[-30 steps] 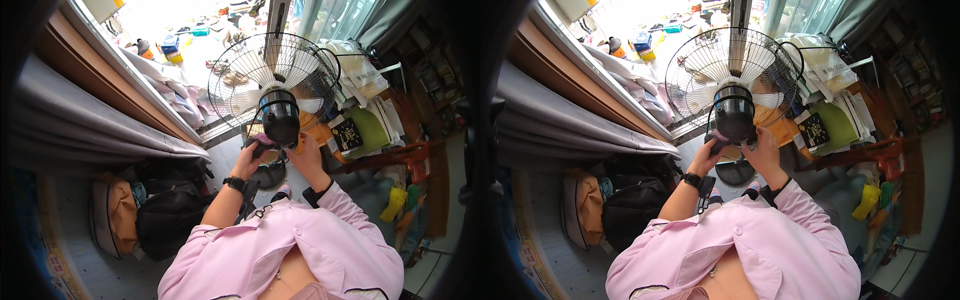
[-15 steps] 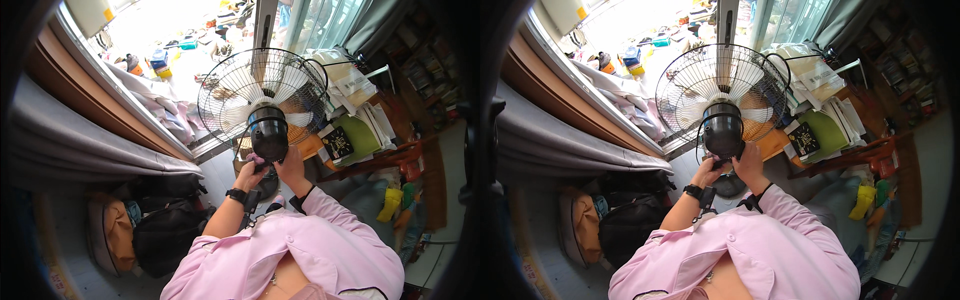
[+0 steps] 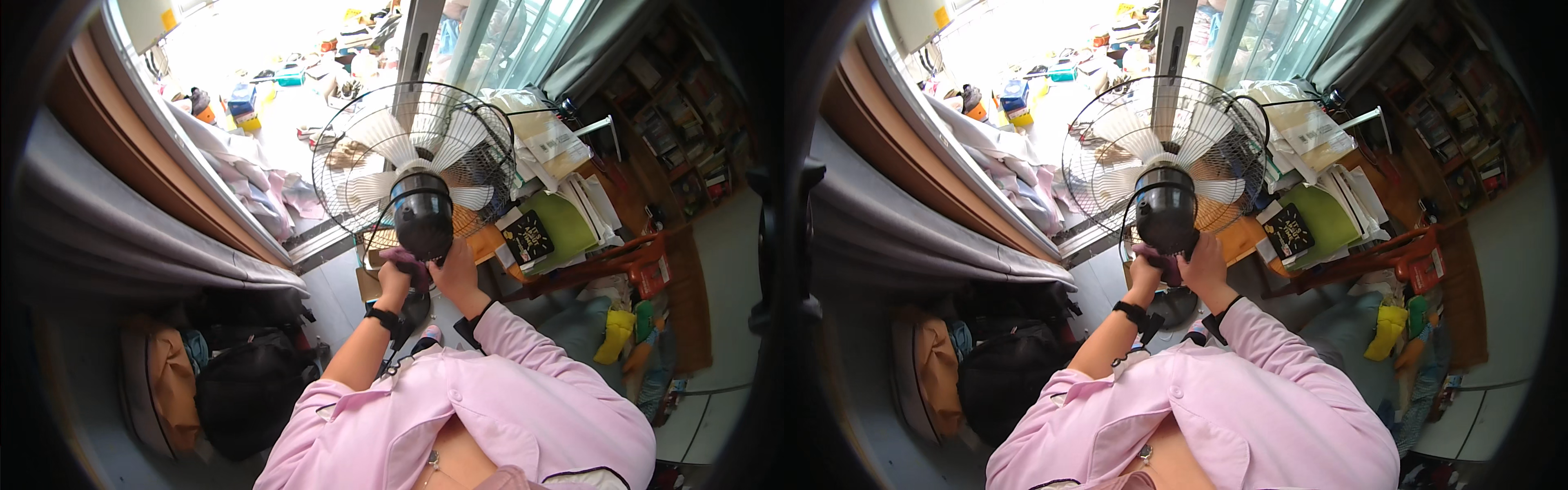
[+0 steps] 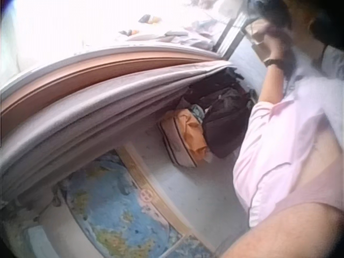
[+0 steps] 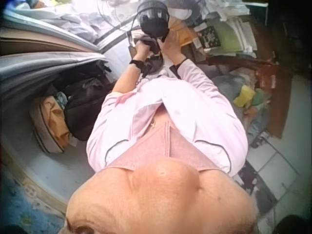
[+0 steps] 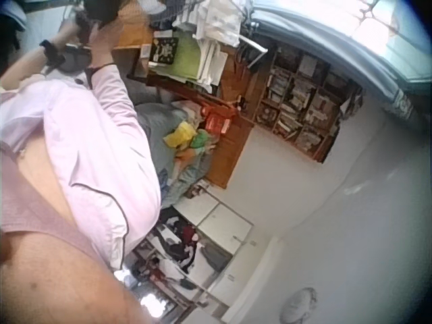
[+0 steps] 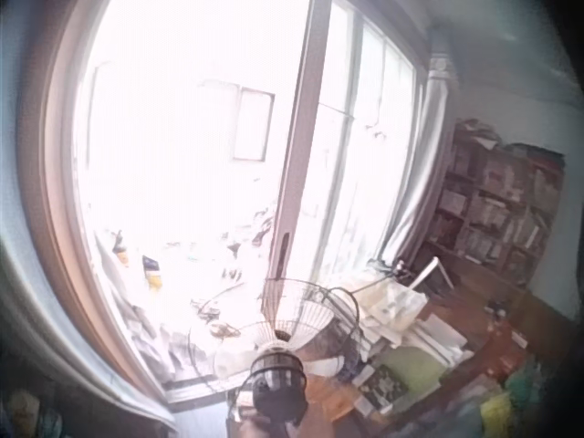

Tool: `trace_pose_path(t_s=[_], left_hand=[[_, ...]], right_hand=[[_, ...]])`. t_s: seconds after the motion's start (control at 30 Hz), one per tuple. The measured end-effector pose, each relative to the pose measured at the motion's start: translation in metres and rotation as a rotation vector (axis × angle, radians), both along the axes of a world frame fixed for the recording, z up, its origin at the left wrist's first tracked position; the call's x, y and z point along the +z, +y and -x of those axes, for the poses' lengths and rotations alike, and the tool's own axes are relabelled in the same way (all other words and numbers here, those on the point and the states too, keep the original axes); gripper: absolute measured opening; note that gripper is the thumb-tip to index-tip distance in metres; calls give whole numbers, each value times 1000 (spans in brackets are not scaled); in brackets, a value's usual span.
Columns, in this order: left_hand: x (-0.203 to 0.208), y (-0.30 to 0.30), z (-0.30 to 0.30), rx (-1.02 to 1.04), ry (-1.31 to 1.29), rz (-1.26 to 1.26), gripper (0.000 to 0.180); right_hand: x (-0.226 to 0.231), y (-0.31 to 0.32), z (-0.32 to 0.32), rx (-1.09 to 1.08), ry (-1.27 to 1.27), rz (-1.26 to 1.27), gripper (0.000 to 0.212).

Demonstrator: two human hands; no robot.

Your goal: The person wipes a white desk lamp with a dark cloth, then wipes a standing fan, and finally wipes the floor near the fan base. The person moves between the desk and the fan area while cleaning.

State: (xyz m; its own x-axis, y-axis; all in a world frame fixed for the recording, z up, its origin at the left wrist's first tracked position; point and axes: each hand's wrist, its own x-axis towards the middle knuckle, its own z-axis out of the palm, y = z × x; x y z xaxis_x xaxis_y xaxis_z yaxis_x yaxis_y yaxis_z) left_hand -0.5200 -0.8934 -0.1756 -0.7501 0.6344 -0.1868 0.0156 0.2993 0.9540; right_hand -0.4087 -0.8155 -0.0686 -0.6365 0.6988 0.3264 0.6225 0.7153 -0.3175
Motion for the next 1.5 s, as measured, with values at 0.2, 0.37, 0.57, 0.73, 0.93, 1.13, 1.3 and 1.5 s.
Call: trace_pose_path(t_s=[0.2, 0.37, 0.57, 0.73, 0.93, 1.13, 1.3, 1.5], left_hand=[[-33, -20, 5, 32, -981, -149, 23], [35, -17, 5, 27, -1118, -429, 25], [116, -80, 27, -238, -970, -734, 31], [135, -110, 79, 348, -335, -857, 27], [86, -69, 144, 511, 256, -545, 48], [-12, -32, 102, 309, -238, -488, 50], [-31, -24, 34, 252, -876, -608, 45], [31, -33, 98, 513, -800, -946, 40]], right_hand=[[-3, -3, -11, 39, 41, -54, 55], [-3, 2, -7, 84, 58, 5, 55], [-2, 14, -15, 154, 95, 189, 66], [-13, 12, -22, 115, -39, 29, 75], [-19, 14, -20, 153, -85, -56, 73], [-6, 9, -18, 160, -109, -37, 61], [4, 4, -17, 203, -72, -75, 47], [-3, 8, -20, 199, -61, -63, 49]])
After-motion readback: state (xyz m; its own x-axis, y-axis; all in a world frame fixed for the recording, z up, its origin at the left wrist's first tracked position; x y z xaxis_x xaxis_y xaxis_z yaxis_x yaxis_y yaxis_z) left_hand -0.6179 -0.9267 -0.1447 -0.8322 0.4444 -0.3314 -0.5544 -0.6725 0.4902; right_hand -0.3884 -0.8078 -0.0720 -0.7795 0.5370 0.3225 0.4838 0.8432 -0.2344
